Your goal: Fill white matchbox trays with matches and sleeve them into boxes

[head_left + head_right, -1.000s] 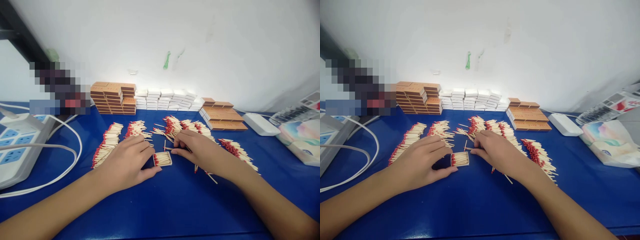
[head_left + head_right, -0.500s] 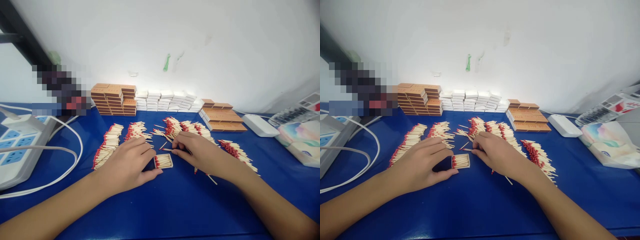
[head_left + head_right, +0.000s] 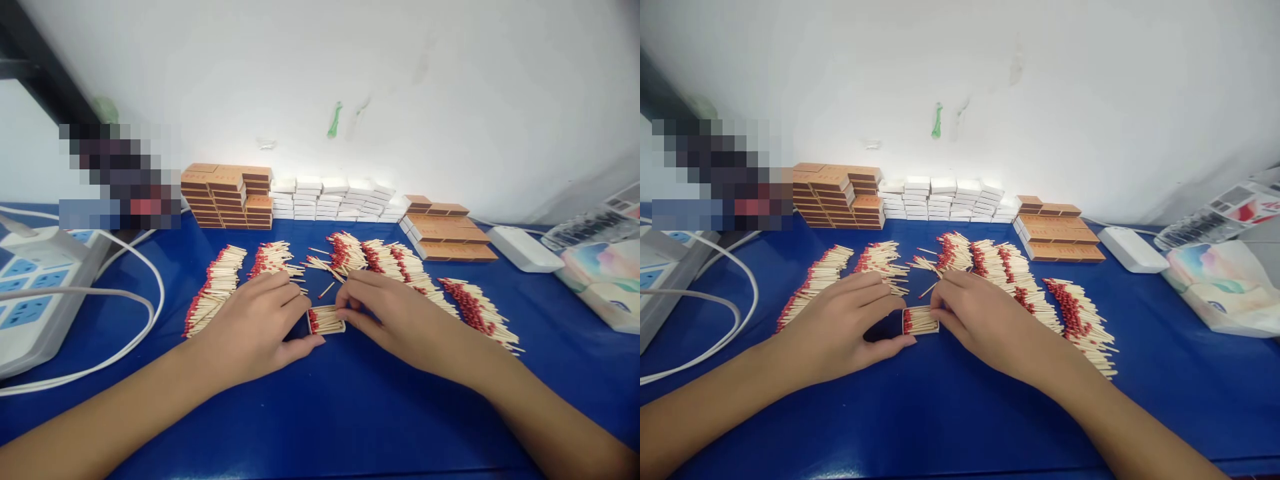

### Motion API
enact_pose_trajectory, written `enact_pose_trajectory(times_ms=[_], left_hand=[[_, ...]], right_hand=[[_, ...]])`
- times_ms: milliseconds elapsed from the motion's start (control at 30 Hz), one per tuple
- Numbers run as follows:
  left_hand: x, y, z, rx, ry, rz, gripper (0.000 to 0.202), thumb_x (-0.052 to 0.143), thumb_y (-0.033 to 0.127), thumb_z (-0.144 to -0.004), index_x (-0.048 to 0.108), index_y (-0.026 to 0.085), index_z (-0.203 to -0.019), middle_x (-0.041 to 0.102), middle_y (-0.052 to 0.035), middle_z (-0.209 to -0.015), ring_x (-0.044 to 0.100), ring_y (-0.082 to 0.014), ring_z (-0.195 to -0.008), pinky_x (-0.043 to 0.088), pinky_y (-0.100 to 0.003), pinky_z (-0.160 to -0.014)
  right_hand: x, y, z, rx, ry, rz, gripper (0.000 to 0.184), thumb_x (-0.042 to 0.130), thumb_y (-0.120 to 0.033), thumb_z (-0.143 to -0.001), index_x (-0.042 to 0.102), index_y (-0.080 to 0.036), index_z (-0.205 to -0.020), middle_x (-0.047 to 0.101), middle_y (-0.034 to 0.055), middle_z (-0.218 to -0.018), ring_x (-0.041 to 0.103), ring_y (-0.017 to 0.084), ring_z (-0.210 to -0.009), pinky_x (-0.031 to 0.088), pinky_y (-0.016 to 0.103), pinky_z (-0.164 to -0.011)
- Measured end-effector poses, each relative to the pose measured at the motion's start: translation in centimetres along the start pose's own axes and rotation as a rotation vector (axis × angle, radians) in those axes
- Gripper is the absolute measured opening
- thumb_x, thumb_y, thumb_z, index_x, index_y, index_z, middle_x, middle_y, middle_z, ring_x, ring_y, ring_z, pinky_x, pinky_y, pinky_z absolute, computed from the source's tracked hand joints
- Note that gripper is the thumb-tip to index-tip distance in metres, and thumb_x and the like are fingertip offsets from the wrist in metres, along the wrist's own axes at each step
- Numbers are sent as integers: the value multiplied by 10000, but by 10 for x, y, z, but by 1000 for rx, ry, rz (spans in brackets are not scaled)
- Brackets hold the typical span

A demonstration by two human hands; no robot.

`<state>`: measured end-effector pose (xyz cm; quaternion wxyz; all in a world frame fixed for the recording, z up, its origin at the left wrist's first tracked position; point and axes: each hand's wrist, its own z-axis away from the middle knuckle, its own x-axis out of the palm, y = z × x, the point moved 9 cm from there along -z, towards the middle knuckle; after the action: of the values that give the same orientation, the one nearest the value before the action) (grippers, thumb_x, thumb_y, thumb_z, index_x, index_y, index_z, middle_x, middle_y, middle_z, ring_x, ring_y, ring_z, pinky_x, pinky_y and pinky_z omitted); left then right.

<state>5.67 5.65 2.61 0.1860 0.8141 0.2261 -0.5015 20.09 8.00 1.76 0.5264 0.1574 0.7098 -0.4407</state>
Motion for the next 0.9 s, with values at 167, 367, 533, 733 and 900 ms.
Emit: enact_pose_trajectory(times_ms=[167, 367, 533, 733, 900], left_hand=[[0, 0, -1, -1, -13, -6, 323, 695, 464, -1025, 658, 180, -878, 655, -33, -825, 596, -228, -818, 511, -392, -773], [0, 0, -1, 8, 0, -5, 304, 686, 456, -1031, 683, 170, -926, 673, -45, -848, 610, -241, -845, 531, -413, -804], [1, 0, 0, 2, -6, 5, 301, 686, 450, -1030, 685, 168, -925, 675, -49, -853, 616, -247, -857, 539, -422, -816], [-1, 1, -1, 12, 5, 0, 309, 699, 454, -1022, 671, 172, -897, 661, -41, -835, 610, -237, -833, 526, -402, -793], [-2, 2, -2, 14, 5, -6, 307, 695, 444, -1025, 680, 166, -896, 661, -37, -822, 605, -235, -823, 527, -405, -786]], right_hand=[[3, -1, 0, 1, -40, -49, 146, 577, -218, -1092, 620, -229, -953, 683, 23, -1043, 638, 186, -931, 477, 327, -796], [3, -5, 2, -11, -69, -54, 136, 619, -184, -1054, 635, -230, -926, 690, 31, -1008, 640, 194, -894, 475, 331, -767], [3, -7, 1, -16, -60, -73, 148, 609, -179, -1059, 639, -230, -923, 688, 23, -996, 635, 180, -878, 467, 321, -757], [4, -12, -2, -37, -46, -136, 148, 632, -148, -1040, 624, -222, -913, 679, 11, -979, 623, 165, -883, 464, 302, -763], [0, -1, -6, -11, 38, -120, 92, 654, -166, -1027, 690, -225, -966, 661, 13, -919, 613, 164, -799, 473, 299, -722]])
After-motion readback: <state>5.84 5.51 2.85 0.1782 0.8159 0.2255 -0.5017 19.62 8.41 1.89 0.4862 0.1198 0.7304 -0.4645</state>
